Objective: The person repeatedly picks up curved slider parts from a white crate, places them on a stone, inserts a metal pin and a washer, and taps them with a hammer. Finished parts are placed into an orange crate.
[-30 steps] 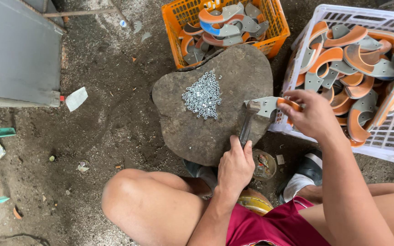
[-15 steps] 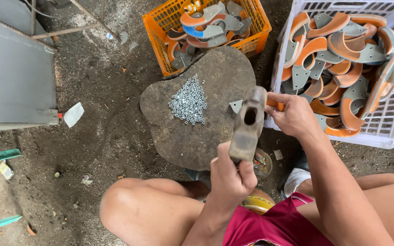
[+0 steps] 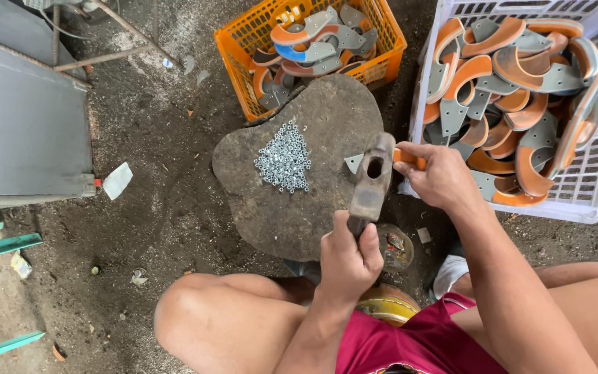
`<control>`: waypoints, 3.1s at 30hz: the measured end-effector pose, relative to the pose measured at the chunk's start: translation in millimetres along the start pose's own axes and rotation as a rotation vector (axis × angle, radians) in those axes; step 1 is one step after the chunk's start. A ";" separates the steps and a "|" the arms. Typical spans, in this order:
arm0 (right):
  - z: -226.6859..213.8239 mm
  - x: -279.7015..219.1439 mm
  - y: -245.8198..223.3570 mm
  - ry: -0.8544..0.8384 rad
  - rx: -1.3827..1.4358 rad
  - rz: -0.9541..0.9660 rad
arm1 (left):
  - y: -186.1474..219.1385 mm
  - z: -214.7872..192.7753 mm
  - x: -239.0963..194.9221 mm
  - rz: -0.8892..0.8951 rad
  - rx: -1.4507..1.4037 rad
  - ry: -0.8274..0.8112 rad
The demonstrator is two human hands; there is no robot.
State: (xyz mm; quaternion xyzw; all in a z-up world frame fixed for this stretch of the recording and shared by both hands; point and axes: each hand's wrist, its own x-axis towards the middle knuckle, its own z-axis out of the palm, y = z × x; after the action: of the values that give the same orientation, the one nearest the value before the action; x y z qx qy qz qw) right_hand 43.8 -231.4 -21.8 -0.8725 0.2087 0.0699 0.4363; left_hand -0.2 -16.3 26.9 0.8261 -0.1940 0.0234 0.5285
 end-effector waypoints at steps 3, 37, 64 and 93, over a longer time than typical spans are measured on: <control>-1.4 -2.6 -6.7 -0.001 0.014 0.006 | -13.0 4.8 15.2 -0.274 0.352 -0.197; 127.8 18.7 -124.3 0.067 -0.513 -0.447 | -40.8 1.2 -8.3 -0.635 0.170 -0.414; 97.6 -8.3 -139.6 0.088 -0.220 -0.561 | -30.1 -2.9 -4.5 -0.522 0.164 -0.301; 26.0 -16.6 -29.0 0.180 -0.229 -0.446 | -25.2 -1.0 -2.4 -0.553 0.226 -0.271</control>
State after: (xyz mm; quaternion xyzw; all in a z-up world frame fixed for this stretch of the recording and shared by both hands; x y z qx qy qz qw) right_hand 42.7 -190.4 -11.3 -0.9433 0.0399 -0.0825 0.3189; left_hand 6.5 -5.4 5.0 0.8964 -0.0272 -0.2099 0.3893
